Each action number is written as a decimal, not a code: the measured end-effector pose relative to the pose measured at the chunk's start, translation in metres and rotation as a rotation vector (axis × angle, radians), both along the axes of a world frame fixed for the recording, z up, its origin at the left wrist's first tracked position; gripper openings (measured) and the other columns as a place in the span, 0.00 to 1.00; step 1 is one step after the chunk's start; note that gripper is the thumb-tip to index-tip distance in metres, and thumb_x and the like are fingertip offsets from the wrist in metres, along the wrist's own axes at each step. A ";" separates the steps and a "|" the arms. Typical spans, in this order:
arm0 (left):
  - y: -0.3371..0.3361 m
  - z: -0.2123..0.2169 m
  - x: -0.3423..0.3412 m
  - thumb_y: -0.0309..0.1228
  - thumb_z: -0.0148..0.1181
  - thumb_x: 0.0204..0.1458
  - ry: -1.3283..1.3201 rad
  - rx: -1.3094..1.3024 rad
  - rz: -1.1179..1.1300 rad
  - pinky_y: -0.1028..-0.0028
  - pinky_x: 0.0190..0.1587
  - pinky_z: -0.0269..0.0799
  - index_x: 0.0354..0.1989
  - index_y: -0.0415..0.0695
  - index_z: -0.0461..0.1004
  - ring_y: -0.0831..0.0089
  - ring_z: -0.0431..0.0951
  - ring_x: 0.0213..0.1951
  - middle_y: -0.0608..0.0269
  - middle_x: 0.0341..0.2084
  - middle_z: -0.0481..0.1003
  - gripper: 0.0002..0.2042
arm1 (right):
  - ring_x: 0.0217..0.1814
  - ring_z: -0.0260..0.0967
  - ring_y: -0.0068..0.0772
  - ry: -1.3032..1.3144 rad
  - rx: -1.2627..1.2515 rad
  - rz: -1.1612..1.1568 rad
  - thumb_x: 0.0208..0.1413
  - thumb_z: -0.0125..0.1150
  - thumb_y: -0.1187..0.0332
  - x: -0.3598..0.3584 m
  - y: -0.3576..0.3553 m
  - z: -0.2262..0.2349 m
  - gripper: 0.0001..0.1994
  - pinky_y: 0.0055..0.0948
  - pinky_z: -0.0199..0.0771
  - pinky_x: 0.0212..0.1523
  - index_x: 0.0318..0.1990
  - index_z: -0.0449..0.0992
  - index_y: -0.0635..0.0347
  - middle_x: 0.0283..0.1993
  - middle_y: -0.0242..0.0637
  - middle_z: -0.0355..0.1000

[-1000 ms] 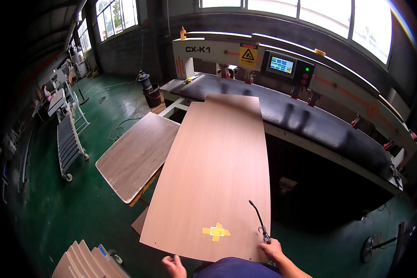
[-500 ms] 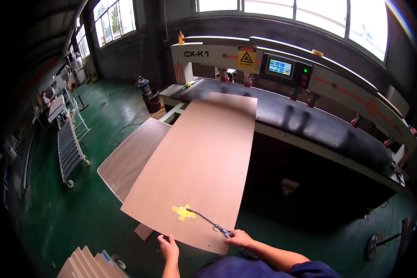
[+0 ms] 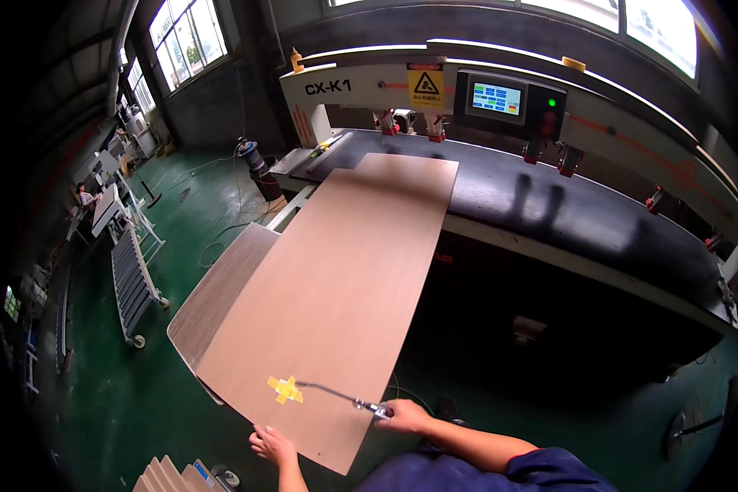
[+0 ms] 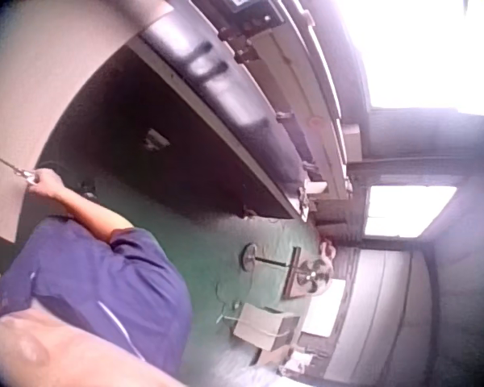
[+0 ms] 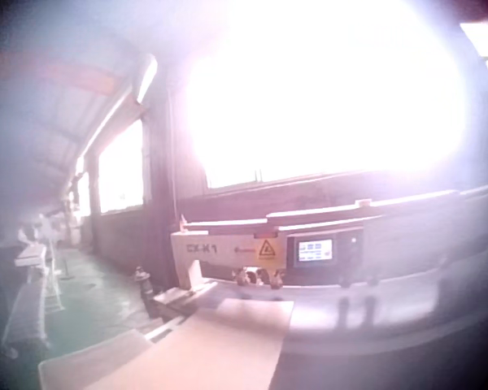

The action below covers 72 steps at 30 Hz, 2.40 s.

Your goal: The person applies a piece of tape to the surface of a wooden board, then aligns the board on a machine and uses an air nozzle to clean the surface.

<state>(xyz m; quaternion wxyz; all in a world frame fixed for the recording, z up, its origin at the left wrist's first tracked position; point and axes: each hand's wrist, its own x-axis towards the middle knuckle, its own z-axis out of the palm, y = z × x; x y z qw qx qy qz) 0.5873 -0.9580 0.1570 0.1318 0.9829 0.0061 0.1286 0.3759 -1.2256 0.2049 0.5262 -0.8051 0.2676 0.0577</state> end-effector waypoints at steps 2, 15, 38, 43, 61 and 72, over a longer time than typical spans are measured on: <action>-0.006 0.001 0.011 0.35 0.46 0.59 0.007 0.075 0.044 0.56 0.51 0.61 0.58 0.43 0.63 0.53 0.63 0.49 0.53 0.47 0.63 0.19 | 0.32 0.74 0.39 0.020 -0.018 -0.116 0.41 0.67 0.50 0.000 -0.046 0.001 0.20 0.37 0.71 0.33 0.30 0.76 0.60 0.28 0.42 0.75; -0.036 0.016 0.055 0.32 0.47 0.60 0.120 0.297 0.233 0.58 0.50 0.62 0.54 0.47 0.67 0.57 0.65 0.50 0.57 0.45 0.65 0.15 | 0.20 0.69 0.23 -0.049 0.100 -0.640 0.44 0.72 0.57 0.000 -0.257 0.021 0.18 0.26 0.69 0.23 0.25 0.71 0.61 0.19 0.32 0.70; -0.027 -0.043 0.116 0.38 0.59 0.49 -0.023 -0.006 0.275 0.47 0.51 0.66 0.52 0.38 0.71 0.44 0.72 0.47 0.40 0.44 0.73 0.23 | 0.26 0.78 0.44 0.400 -0.455 -1.151 0.46 0.58 0.66 -0.112 -0.693 -0.026 0.14 0.40 0.79 0.27 0.37 0.75 0.69 0.23 0.46 0.76; -0.078 0.004 0.130 0.39 0.53 0.52 0.124 0.145 0.446 0.48 0.51 0.65 0.53 0.39 0.69 0.45 0.71 0.47 0.41 0.46 0.71 0.22 | 0.19 0.75 0.40 0.353 -0.291 -0.976 0.48 0.57 0.66 0.032 -0.655 0.037 0.12 0.40 0.76 0.21 0.31 0.75 0.70 0.20 0.45 0.74; -0.143 0.041 0.136 0.45 0.37 0.60 0.376 0.294 0.684 0.53 0.54 0.60 0.61 0.43 0.62 0.46 0.66 0.53 0.42 0.55 0.65 0.25 | 0.24 0.76 0.46 0.261 -0.218 -0.733 0.42 0.60 0.64 0.214 -0.602 0.019 0.17 0.39 0.76 0.29 0.34 0.73 0.73 0.30 0.51 0.75; -0.172 0.004 0.199 0.50 0.43 0.58 0.236 0.143 0.512 0.47 0.55 0.60 0.53 0.41 0.71 0.41 0.65 0.53 0.38 0.50 0.68 0.27 | 0.50 0.68 0.60 0.247 -0.378 -0.637 0.42 0.61 0.60 0.237 -0.603 -0.007 0.25 0.47 0.69 0.51 0.45 0.69 0.69 0.51 0.57 0.64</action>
